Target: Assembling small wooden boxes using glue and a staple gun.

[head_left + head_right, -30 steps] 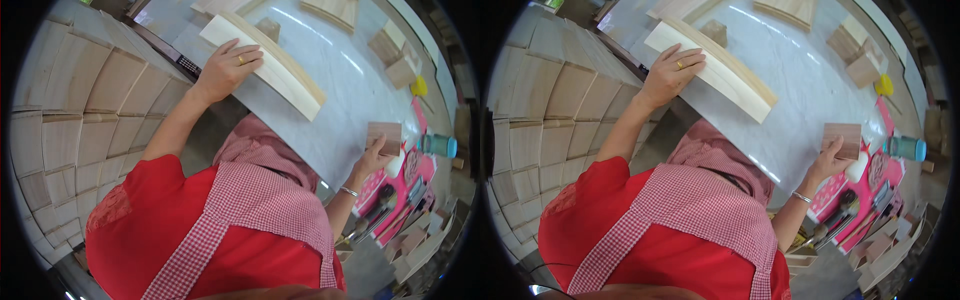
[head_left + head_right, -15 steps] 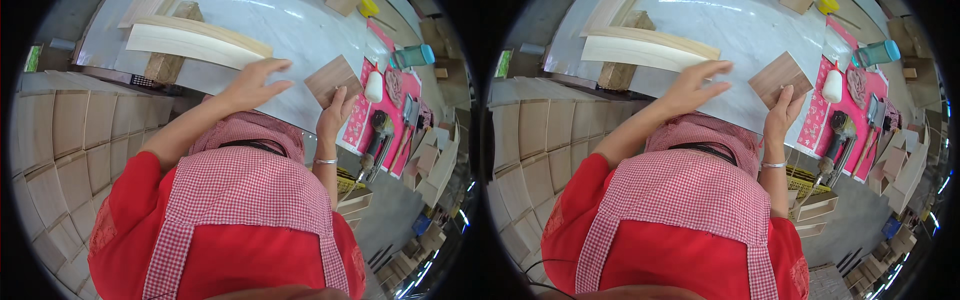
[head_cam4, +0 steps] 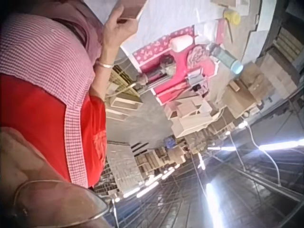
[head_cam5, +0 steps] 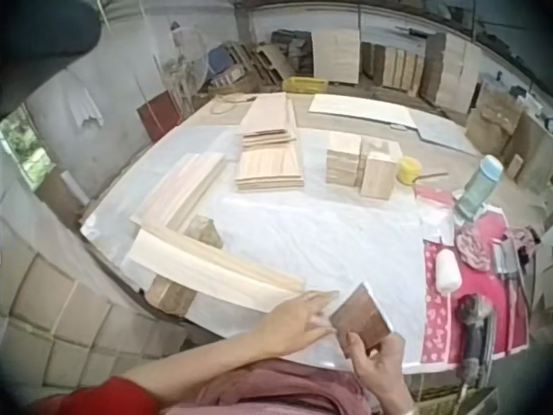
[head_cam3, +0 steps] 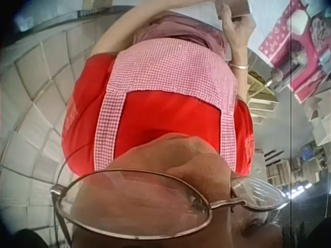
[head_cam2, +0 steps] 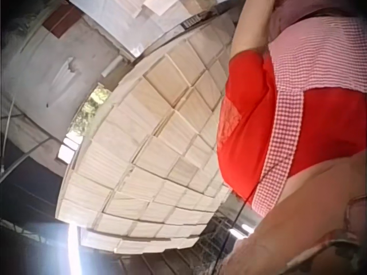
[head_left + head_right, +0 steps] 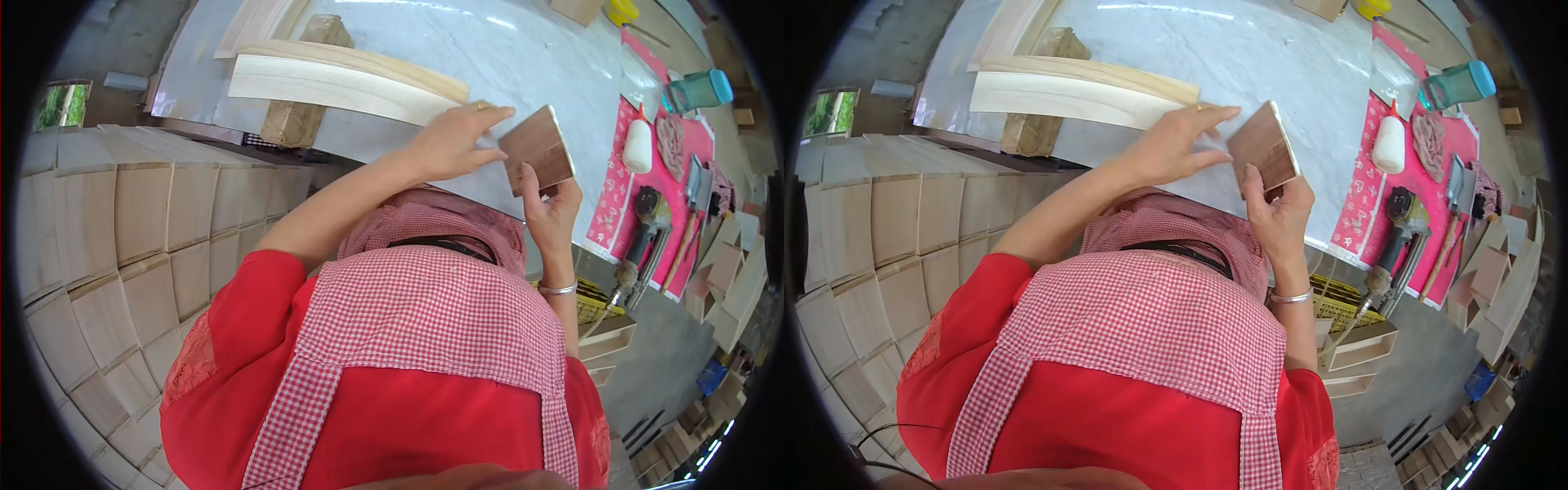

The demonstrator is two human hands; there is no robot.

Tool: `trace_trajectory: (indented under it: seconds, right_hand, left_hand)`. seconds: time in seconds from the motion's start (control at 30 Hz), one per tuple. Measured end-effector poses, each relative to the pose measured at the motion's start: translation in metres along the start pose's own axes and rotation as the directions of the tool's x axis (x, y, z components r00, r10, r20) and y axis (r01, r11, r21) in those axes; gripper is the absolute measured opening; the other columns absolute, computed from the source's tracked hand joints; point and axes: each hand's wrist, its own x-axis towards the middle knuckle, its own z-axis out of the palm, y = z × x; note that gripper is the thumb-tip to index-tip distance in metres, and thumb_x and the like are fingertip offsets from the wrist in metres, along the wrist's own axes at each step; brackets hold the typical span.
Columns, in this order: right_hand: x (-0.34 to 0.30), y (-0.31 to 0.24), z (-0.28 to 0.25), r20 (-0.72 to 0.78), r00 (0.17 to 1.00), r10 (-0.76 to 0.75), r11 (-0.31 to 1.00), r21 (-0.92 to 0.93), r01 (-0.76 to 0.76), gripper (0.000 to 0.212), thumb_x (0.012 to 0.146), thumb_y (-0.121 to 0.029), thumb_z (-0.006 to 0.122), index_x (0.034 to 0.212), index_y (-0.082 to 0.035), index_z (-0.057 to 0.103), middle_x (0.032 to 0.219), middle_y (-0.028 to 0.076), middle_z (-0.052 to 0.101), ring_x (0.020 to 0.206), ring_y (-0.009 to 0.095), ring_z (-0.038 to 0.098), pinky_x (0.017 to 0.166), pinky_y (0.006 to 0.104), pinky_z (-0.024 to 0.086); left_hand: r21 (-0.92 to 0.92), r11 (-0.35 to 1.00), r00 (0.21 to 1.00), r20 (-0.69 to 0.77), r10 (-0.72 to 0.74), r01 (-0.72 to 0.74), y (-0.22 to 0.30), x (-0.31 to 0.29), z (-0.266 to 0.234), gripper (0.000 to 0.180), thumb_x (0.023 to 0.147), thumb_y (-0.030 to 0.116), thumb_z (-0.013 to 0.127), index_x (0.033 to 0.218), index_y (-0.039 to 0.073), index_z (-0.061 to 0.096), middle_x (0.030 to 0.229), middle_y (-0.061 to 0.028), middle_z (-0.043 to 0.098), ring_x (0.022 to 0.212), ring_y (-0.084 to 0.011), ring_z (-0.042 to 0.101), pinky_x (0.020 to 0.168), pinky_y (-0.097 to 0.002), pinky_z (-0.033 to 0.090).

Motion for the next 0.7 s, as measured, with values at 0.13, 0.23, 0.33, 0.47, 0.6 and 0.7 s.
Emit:
trace_trajectory:
  seconds: [0.13,0.23,0.33,0.47,0.6,0.7]
  right_hand:
    - [-0.007,0.003,0.014,-0.076,0.997,0.008,0.995,-0.098,-0.016,0.023,0.085,-0.005,0.069,0.105,0.003,0.064,0.075,0.007,0.058,0.06,0.014,0.057,0.054,0.0291,0.046]
    - [-0.008,0.007,0.025,-0.086,0.996,-0.032,0.985,-0.173,0.017,0.031,0.083,-0.003,0.068,0.112,0.003,0.061,0.078,0.011,0.059,0.062,0.02,0.059,0.056,0.0325,0.048]
    - [-0.004,0.008,0.039,-0.076,0.985,-0.152,0.955,-0.268,0.126,0.042,0.081,0.0,0.067,0.121,0.002,0.058,0.083,0.015,0.06,0.064,0.027,0.062,0.057,0.0363,0.049]
    - [0.003,0.004,0.055,-0.051,0.992,-0.111,0.961,-0.26,0.094,0.063,0.077,0.002,0.066,0.137,0.002,0.047,0.091,0.017,0.061,0.071,0.034,0.063,0.061,0.041,0.051]
    - [0.013,0.001,0.066,-0.013,0.98,-0.2,0.949,-0.253,0.19,0.076,0.074,0.001,0.068,0.144,0.002,0.037,0.095,0.017,0.061,0.077,0.034,0.064,0.064,0.0415,0.052]
    - [0.014,0.001,0.069,0.041,0.983,-0.179,0.944,-0.275,0.183,0.082,0.071,0.0,0.071,0.144,0.003,0.034,0.101,0.018,0.061,0.083,0.035,0.064,0.067,0.0417,0.053]
  left_hand:
    - [0.723,0.622,0.917,0.039,0.396,-0.299,-0.012,0.0,-0.032,0.068,0.076,0.031,0.078,0.135,0.011,0.053,0.126,-0.0123,0.058,0.117,-0.0272,0.056,0.096,-0.0422,0.044]
    - [0.761,0.601,0.965,0.128,0.23,-0.244,-0.018,0.01,-0.048,0.078,0.067,0.038,0.082,0.134,0.01,0.053,0.125,-0.0127,0.057,0.114,-0.0293,0.056,0.094,-0.0431,0.043]
    - [0.802,0.558,0.975,0.214,0.064,-0.213,-0.016,0.021,-0.06,0.089,0.058,0.045,0.085,0.133,0.01,0.052,0.123,-0.0131,0.055,0.111,-0.0313,0.056,0.092,-0.044,0.042]
    - [0.664,0.691,0.957,0.166,0.239,-0.288,0.017,0.01,-0.059,0.089,0.055,0.045,0.085,0.13,0.01,0.053,0.118,-0.0126,0.055,0.105,-0.0313,0.056,0.088,-0.0417,0.043]
    - [0.552,0.762,0.937,0.129,0.324,-0.339,0.052,0.005,-0.055,0.087,0.053,0.042,0.085,0.127,0.009,0.054,0.116,-0.012,0.055,0.103,-0.0314,0.057,0.087,-0.0417,0.043]
    - [0.554,0.766,0.942,0.115,0.316,-0.325,0.046,0.009,-0.052,0.086,0.052,0.041,0.085,0.126,0.009,0.055,0.115,-0.0116,0.055,0.102,-0.0314,0.057,0.087,-0.0418,0.043]
